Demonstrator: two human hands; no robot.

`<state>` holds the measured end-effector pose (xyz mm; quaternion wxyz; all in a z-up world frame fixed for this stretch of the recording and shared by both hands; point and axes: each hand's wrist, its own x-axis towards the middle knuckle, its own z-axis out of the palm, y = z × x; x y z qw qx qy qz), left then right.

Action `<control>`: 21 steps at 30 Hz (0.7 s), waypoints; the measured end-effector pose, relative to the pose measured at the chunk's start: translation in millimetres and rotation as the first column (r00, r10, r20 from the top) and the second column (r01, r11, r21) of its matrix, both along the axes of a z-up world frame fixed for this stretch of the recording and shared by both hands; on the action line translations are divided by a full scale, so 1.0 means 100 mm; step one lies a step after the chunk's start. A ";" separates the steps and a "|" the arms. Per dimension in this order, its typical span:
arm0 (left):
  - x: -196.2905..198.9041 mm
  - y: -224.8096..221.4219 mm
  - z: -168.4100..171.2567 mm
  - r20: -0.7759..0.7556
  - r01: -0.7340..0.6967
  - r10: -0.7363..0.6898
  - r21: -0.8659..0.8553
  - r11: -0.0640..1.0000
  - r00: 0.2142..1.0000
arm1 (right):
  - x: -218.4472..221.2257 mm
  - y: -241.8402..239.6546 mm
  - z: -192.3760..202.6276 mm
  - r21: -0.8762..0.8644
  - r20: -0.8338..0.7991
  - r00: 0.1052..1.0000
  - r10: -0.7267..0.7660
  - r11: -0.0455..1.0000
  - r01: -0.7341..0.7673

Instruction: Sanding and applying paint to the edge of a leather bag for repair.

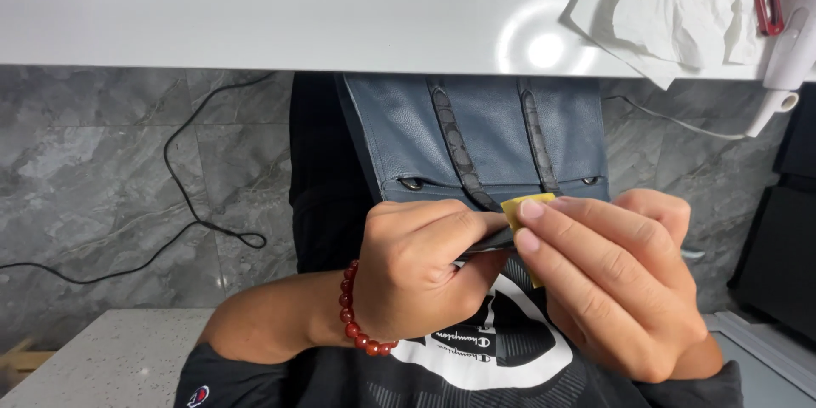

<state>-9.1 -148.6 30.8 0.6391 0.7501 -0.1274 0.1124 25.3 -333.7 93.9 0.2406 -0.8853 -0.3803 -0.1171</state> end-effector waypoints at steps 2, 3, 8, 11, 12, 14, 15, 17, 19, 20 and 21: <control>0.02 0.02 0.02 -0.027 -0.013 0.013 0.010 1.000 1.000 | 0.01 0.01 0.01 0.007 -0.022 0.997 0.074 0.997 -0.074; 0.02 0.02 0.01 -0.017 -0.018 0.018 0.013 1.000 1.000 | 0.03 0.00 -0.01 0.009 -0.012 0.997 0.078 0.997 -0.078; -0.01 0.00 -0.01 -0.017 -0.008 0.008 0.033 0.999 1.000 | 0.03 -0.02 -0.03 0.007 0.041 0.988 0.149 0.989 -0.150; 0.01 0.02 0.02 -0.036 -0.015 0.017 0.040 0.999 0.999 | 0.07 -0.03 -0.03 -0.015 0.064 0.997 0.034 0.999 -0.033; 0.03 0.01 0.01 -0.030 -0.021 0.022 0.041 0.999 0.999 | 0.09 -0.04 -0.02 -0.014 0.070 0.997 0.039 0.999 -0.039; 0.02 -0.01 0.00 -0.008 -0.001 0.002 0.051 0.999 1.000 | 0.07 -0.06 0.01 -0.023 0.042 0.989 0.141 0.990 -0.140; 0.01 -0.01 0.01 -0.008 0.003 -0.002 0.051 0.999 1.000 | 0.07 -0.05 0.01 -0.022 0.043 0.990 0.138 0.990 -0.137; 0.03 -0.01 0.03 -0.026 -0.019 0.019 0.024 1.000 0.999 | 0.10 -0.02 0.02 -0.030 0.067 0.985 0.162 0.987 -0.160; 0.04 0.00 0.06 -0.029 -0.022 0.023 0.044 0.999 0.999 | 0.10 -0.03 -0.01 -0.027 0.073 0.993 0.094 0.995 -0.093; 0.04 -0.01 0.07 -0.043 -0.022 0.024 0.062 0.998 0.999 | 0.10 -0.04 -0.04 -0.023 0.068 0.997 0.024 0.999 -0.023; 0.04 -0.01 0.07 -0.048 -0.018 0.021 0.063 0.998 0.999 | 0.08 -0.05 -0.04 -0.022 0.062 0.998 0.021 1.000 -0.020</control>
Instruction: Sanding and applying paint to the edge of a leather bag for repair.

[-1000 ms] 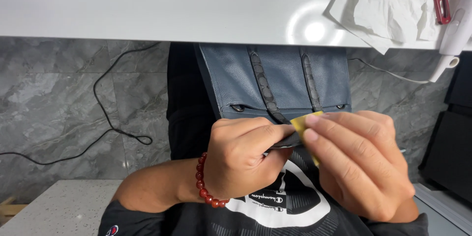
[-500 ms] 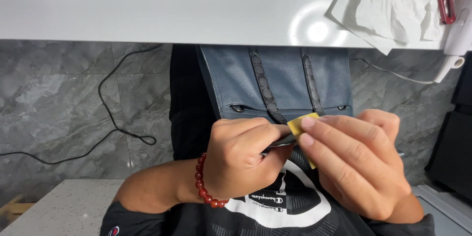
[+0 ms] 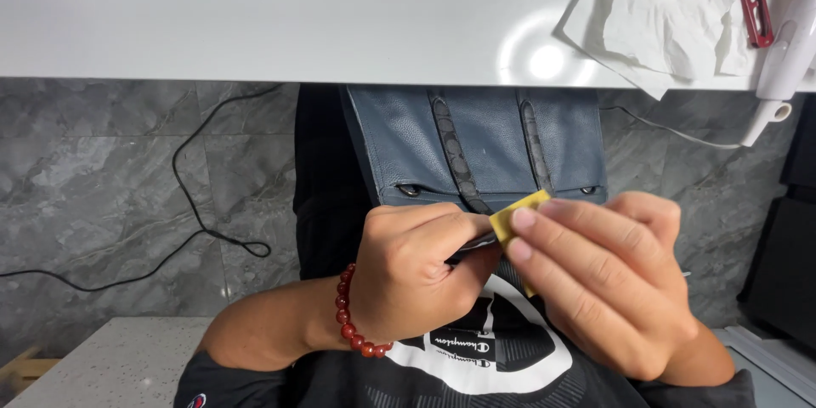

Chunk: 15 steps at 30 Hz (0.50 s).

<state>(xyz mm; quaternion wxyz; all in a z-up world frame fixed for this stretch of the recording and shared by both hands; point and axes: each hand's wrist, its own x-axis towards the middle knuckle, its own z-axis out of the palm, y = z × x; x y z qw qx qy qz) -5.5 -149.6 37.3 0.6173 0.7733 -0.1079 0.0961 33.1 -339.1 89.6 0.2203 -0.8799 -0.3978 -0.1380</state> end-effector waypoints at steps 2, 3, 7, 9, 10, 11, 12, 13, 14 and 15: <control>0.01 0.00 -0.01 0.017 0.002 -0.001 -0.035 0.999 1.000 | -0.02 -0.02 -0.01 0.025 0.022 0.984 0.175 0.984 -0.175; 0.01 0.00 -0.01 0.021 0.002 -0.001 -0.032 0.999 1.000 | -0.02 0.00 -0.02 0.026 0.026 0.984 0.175 0.984 -0.175; -0.01 -0.02 -0.05 0.012 0.000 0.000 -0.050 0.999 1.000 | 0.01 0.02 -0.02 0.060 -0.010 0.996 0.084 0.995 -0.083; -0.03 -0.02 -0.05 0.030 0.013 -0.012 -0.028 1.000 0.999 | -0.02 0.03 0.00 0.100 -0.007 0.983 0.184 0.978 -0.183; -0.02 -0.01 -0.03 0.021 0.005 -0.004 -0.029 1.000 1.000 | 0.00 0.04 0.02 0.075 -0.031 0.992 0.122 0.990 -0.120; 0.00 0.00 -0.01 0.012 -0.003 0.004 -0.030 1.000 1.000 | 0.02 0.06 0.03 0.050 -0.054 0.997 0.059 0.997 -0.056; 0.01 0.00 -0.02 0.021 -0.010 0.010 -0.028 1.000 1.000 | 0.03 0.05 0.03 0.052 -0.046 0.997 0.066 0.997 -0.063; 0.02 0.00 -0.03 0.046 -0.007 0.008 -0.025 1.000 0.999 | 0.04 0.05 0.01 0.069 -0.038 0.998 0.051 0.996 -0.048; 0.00 0.00 -0.03 0.055 0.009 -0.007 -0.023 1.000 0.998 | -0.01 0.04 0.01 0.085 -0.046 0.999 0.023 0.996 -0.019; -0.02 0.01 -0.02 0.048 0.015 -0.014 -0.023 1.000 0.999 | -0.01 0.03 0.02 0.085 -0.054 0.998 0.016 0.996 -0.011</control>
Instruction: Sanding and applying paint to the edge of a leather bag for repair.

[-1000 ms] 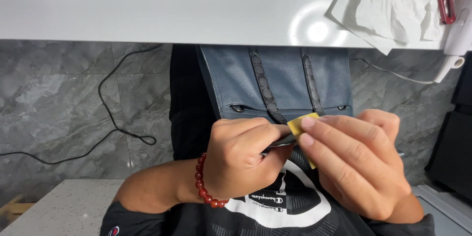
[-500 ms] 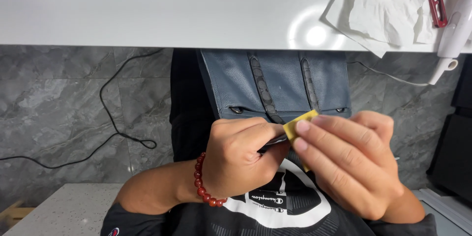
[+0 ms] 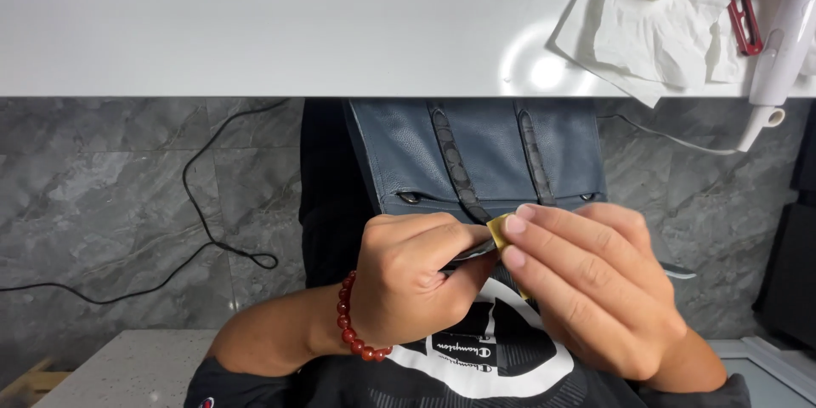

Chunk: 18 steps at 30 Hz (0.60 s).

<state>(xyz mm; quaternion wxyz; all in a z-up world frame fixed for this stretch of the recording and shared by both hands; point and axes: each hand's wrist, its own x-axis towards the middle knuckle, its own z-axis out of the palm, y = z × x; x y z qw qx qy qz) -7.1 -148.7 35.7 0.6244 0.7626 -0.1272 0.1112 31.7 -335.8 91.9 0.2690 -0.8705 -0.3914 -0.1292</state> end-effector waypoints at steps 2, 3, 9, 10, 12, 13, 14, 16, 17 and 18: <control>0.02 0.02 0.03 -0.009 -0.006 0.006 0.004 1.000 1.000 | 0.04 -0.01 0.02 0.018 -0.009 0.995 0.097 0.995 -0.096; 0.03 0.04 0.02 0.004 -0.007 0.007 0.007 1.000 1.000 | 0.04 -0.02 -0.01 0.020 0.004 0.995 0.097 0.995 -0.097; 0.03 0.06 0.01 0.029 0.018 -0.018 -0.004 1.000 0.999 | -0.03 -0.03 -0.11 0.114 0.033 0.988 -0.153 0.982 0.149; 0.04 0.05 0.00 0.032 0.028 -0.027 -0.019 0.999 0.999 | -0.03 -0.01 -0.12 0.160 0.019 0.982 -0.187 0.970 0.181; 0.02 0.05 0.00 0.025 0.041 -0.040 -0.036 0.999 0.999 | -0.05 0.01 -0.12 0.202 -0.006 0.975 -0.223 0.955 0.219; 0.01 0.05 -0.01 0.027 0.043 -0.042 -0.038 0.998 0.999 | -0.05 0.02 -0.12 0.264 -0.052 0.971 -0.231 0.935 0.237; 0.01 0.05 -0.01 0.028 0.045 -0.044 -0.040 0.998 0.999 | -0.06 0.03 -0.13 0.323 -0.098 0.967 -0.237 0.911 0.256; 0.03 0.05 0.00 0.030 0.046 -0.045 -0.025 0.999 0.999 | -0.04 0.05 -0.12 0.316 -0.087 0.973 -0.212 0.921 0.228; 0.03 0.04 0.01 0.031 0.040 -0.040 -0.012 0.999 0.999 | -0.04 0.06 -0.11 0.307 -0.077 0.981 -0.179 0.931 0.195; 0.01 0.04 0.00 0.031 0.040 -0.040 -0.012 0.999 0.999 | -0.04 0.06 -0.10 0.307 -0.078 0.981 -0.180 0.931 0.195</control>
